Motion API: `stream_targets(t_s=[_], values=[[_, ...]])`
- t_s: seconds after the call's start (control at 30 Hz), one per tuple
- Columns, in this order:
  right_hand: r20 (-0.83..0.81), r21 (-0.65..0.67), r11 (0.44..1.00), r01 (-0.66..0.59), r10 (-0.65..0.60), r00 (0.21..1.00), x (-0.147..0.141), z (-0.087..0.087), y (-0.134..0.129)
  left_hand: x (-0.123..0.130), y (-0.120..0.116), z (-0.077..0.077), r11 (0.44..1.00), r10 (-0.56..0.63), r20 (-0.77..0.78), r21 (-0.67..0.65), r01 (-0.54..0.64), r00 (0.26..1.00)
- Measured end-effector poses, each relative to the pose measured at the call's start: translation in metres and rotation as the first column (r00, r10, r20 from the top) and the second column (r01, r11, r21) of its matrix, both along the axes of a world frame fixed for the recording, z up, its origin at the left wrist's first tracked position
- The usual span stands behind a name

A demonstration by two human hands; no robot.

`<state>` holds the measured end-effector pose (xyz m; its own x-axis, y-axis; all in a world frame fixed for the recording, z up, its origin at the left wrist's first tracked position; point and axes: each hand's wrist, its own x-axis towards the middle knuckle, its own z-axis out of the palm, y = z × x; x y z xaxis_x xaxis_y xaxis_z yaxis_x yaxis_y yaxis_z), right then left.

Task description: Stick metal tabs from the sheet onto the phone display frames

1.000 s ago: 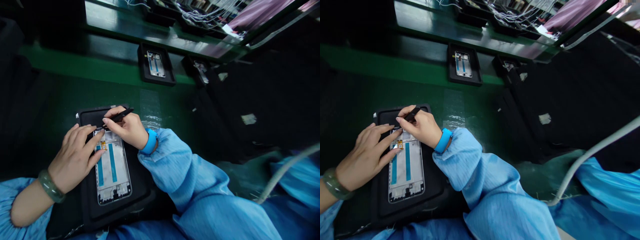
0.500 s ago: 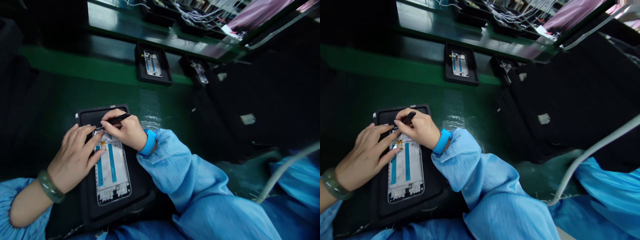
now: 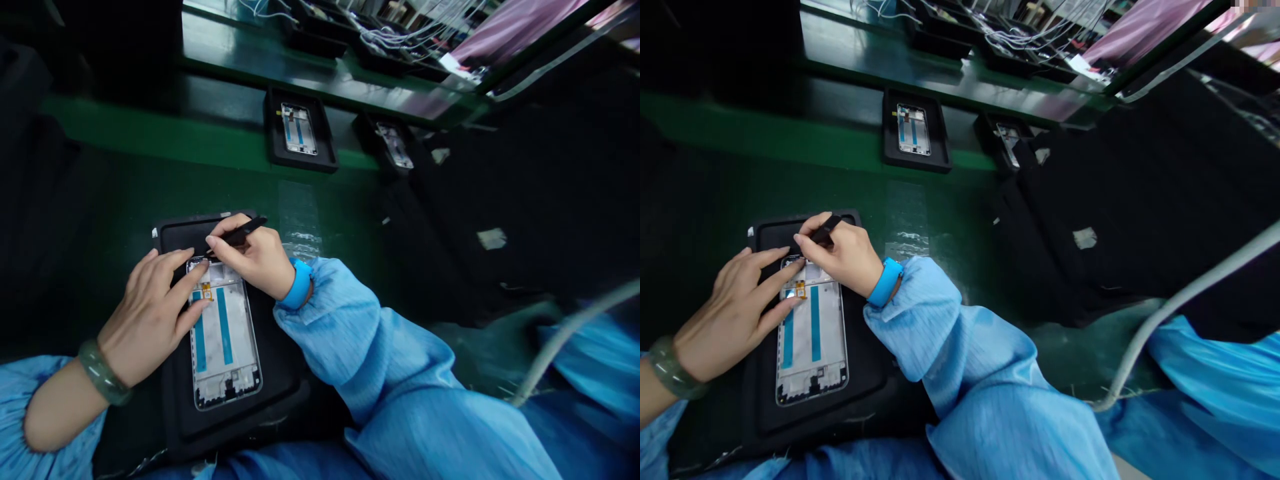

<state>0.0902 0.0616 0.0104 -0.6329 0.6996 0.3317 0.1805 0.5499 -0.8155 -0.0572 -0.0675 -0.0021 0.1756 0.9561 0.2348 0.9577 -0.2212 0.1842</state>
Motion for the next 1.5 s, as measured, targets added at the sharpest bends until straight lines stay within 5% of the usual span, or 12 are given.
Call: stream_targets(t_s=[0.2,0.4,0.6,1.03,1.17,1.27,1.4,1.5], values=[[-0.016,0.012,0.996,-0.084,0.084,0.996,0.0,-0.002,0.0,0.0,0.0,-0.001,1.0,-0.014,-0.001,0.005,0.014,1.0],[-0.063,0.007,1.0,0.015,-0.015,0.998,0.002,0.0,0.001,0.0,0.0,0.0,1.0,-0.004,-0.015,0.003,0.004,1.0],[-0.025,0.065,0.996,-0.058,0.059,0.998,0.0,-0.003,-0.003,-0.001,0.0,-0.001,1.0,-0.002,-0.009,-0.004,0.002,1.0],[-0.073,0.058,0.998,0.024,-0.02,0.997,0.003,-0.005,-0.005,-0.003,0.001,0.002,1.0,-0.016,-0.063,0.026,0.017,0.998],[-0.271,-0.083,0.965,0.25,-0.264,0.926,0.02,0.013,0.018,0.011,0.002,0.015,1.0,-0.008,-0.102,0.018,0.01,0.995],[-0.305,0.05,0.906,0.421,-0.388,0.87,0.046,0.027,0.053,0.045,0.012,0.031,1.0,0.005,-0.137,0.001,-0.004,0.991],[-0.14,0.379,0.77,0.513,-0.5,0.855,0.079,0.02,0.102,0.098,0.039,0.045,0.951,0.049,-0.159,-0.295,-0.095,0.986],[0.114,0.428,0.779,0.458,-0.549,0.828,0.093,-0.001,0.129,0.118,0.065,0.046,0.922,0.091,-0.182,-0.355,-0.152,0.979]])
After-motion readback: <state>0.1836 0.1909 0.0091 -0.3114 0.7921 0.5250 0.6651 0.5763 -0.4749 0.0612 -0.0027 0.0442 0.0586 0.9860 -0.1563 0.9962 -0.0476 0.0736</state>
